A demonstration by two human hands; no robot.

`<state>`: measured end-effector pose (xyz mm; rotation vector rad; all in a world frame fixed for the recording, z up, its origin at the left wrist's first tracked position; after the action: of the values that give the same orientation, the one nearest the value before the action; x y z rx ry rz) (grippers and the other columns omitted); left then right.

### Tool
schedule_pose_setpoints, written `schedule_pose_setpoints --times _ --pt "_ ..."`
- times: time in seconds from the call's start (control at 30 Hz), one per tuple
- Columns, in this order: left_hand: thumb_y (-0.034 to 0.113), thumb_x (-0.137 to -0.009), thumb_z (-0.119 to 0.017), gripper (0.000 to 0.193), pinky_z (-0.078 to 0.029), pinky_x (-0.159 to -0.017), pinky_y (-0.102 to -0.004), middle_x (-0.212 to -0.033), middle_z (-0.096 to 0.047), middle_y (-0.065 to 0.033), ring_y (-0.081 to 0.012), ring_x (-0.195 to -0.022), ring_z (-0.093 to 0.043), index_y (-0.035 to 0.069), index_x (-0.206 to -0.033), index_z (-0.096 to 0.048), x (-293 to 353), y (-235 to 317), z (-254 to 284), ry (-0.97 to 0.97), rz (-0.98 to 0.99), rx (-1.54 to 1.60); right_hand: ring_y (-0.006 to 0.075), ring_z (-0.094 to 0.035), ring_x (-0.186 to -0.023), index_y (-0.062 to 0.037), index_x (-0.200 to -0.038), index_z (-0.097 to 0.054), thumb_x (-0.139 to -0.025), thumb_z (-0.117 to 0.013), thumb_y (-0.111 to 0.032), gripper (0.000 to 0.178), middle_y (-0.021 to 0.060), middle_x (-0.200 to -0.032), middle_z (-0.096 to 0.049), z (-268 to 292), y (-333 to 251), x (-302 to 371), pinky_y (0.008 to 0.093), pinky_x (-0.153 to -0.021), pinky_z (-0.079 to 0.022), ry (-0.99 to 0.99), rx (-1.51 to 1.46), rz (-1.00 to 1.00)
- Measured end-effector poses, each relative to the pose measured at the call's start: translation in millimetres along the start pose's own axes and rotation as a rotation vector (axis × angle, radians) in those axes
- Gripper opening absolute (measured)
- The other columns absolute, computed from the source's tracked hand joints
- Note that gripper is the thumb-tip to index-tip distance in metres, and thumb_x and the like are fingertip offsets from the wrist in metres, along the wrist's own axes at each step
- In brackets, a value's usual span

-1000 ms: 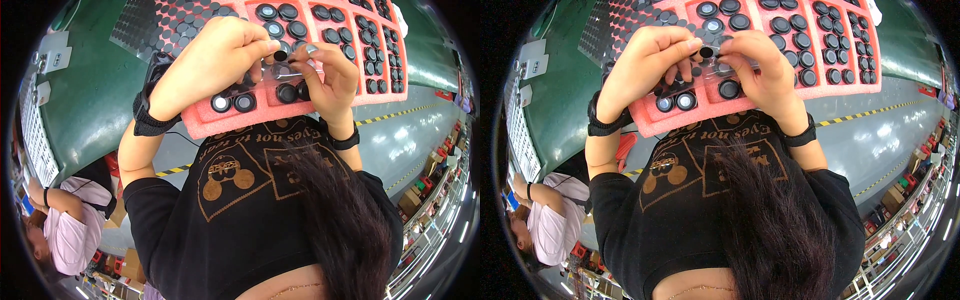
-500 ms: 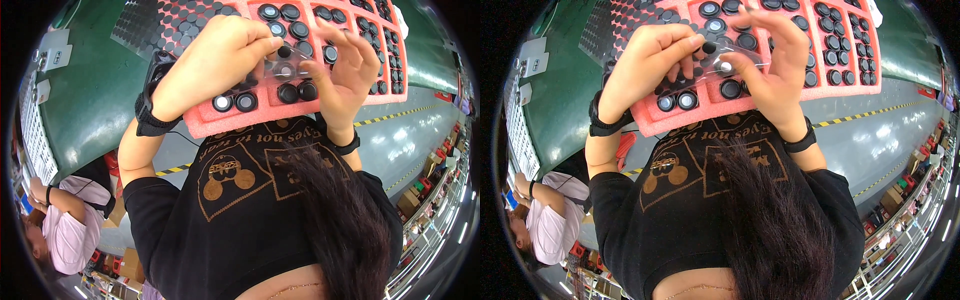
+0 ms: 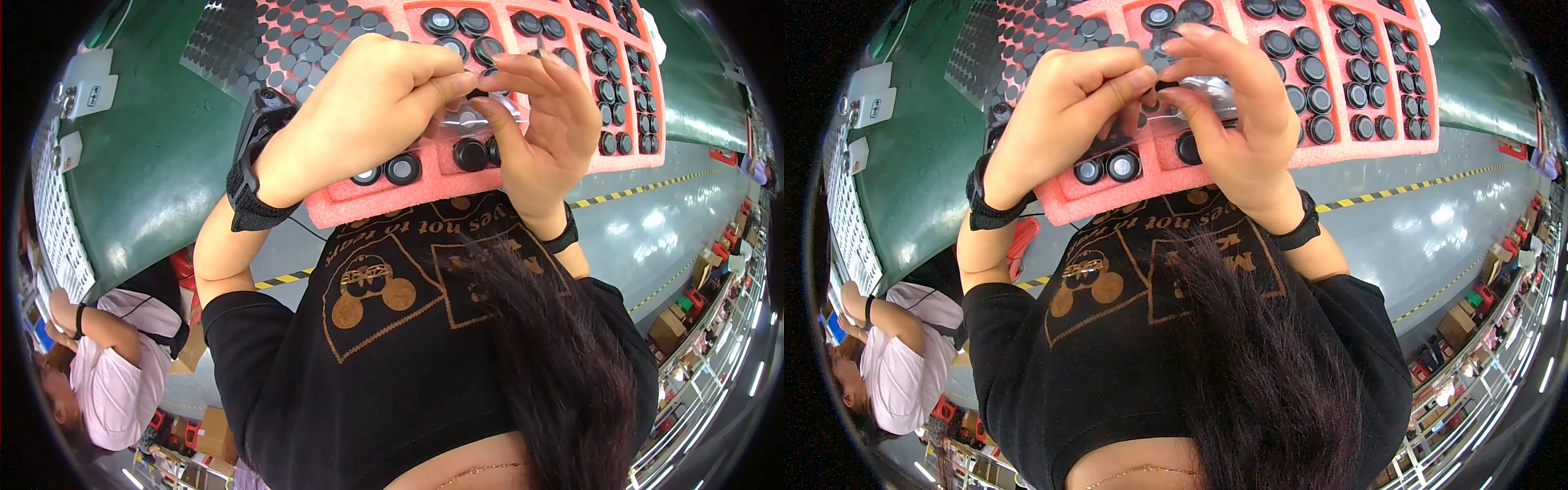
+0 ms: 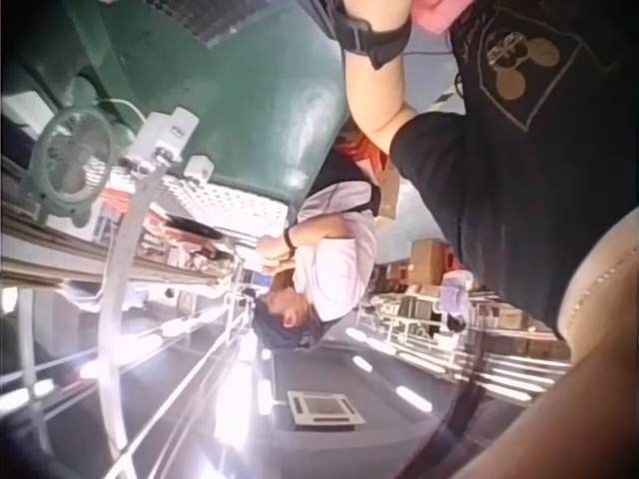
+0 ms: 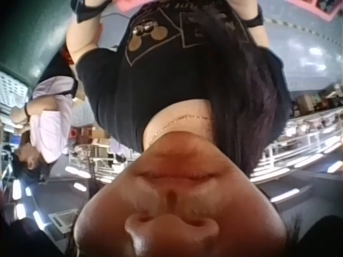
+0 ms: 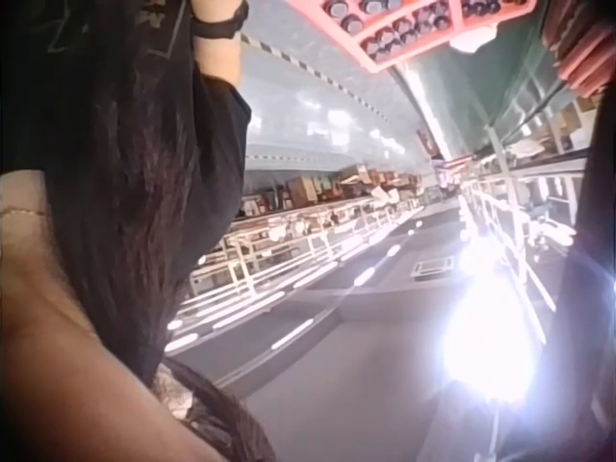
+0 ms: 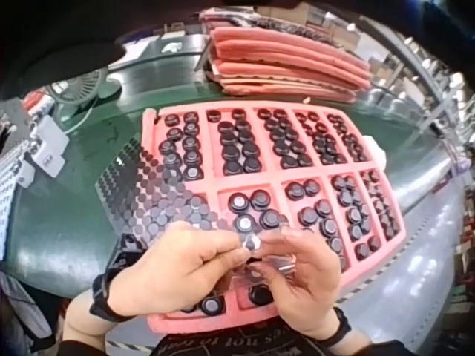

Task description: Assembling small black electronic components into a pink industrial tray.

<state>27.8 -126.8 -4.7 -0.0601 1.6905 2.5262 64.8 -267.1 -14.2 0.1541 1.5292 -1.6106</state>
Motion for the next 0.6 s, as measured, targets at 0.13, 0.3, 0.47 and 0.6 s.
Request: schedule_pose_setpoints --times 0.13,0.3,0.47,0.6 --pt "0.012 -0.084 -0.054 0.020 -0.038 -0.044 -0.0298 -0.050 -0.048 -0.0138 -0.0209 -0.043 -0.050 0.000 -0.069 -0.057 1 1 1 -0.046 0.045 0.000 0.0207 -0.060 -0.085 -0.0014 -0.126 -0.034 -0.069 -0.059 0.018 0.065 0.0188 -0.107 -0.053 2 0 -2 0.0291 -0.076 -0.050 -0.026 -0.018 -0.011" --pt "0.012 -0.082 -0.054 0.017 -0.039 -0.044 -0.0319 -0.050 -0.049 -0.0135 -0.0252 -0.044 -0.051 0.001 -0.070 -0.059 1 1 0 -0.035 -0.054 -0.070 0.0210 -0.058 -0.083 -0.0011 -0.128 -0.030 -0.071 -0.057 0.018 0.066 0.0201 -0.109 -0.049 6 7 -3 0.0290 -0.074 -0.050 -0.030 -0.153 -0.102" --pt "0.013 -0.085 -0.053 0.016 -0.038 -0.043 -0.0292 -0.049 -0.049 -0.0092 -0.0197 -0.044 -0.050 0.001 -0.074 -0.057 2 1 -1 -0.029 -0.165 -0.164 0.0198 -0.056 -0.082 -0.0010 -0.129 -0.029 -0.070 -0.058 0.017 0.068 0.0200 -0.114 -0.045 8 9 -5 0.0283 -0.073 -0.049 -0.041 -0.339 -0.279" --pt "0.014 -0.086 -0.052 0.017 -0.037 -0.043 -0.0276 -0.048 -0.049 -0.0076 -0.0168 -0.043 -0.049 0.001 -0.076 -0.056 1 1 -1 -0.037 -0.174 -0.190 0.0196 -0.056 -0.083 -0.0006 -0.129 -0.029 -0.070 -0.058 0.018 0.068 0.0199 -0.115 -0.045 9 11 -2 0.0277 -0.073 -0.048 -0.044 -0.261 -0.218"
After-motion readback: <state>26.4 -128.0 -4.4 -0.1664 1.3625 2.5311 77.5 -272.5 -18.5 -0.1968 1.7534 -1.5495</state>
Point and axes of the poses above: each hand's wrist, its own x-axis away from the middle knuckle, its own z-axis out of the back of the hand, y = z × x, the point moved 4 cm from there along -x, towards the middle knuckle
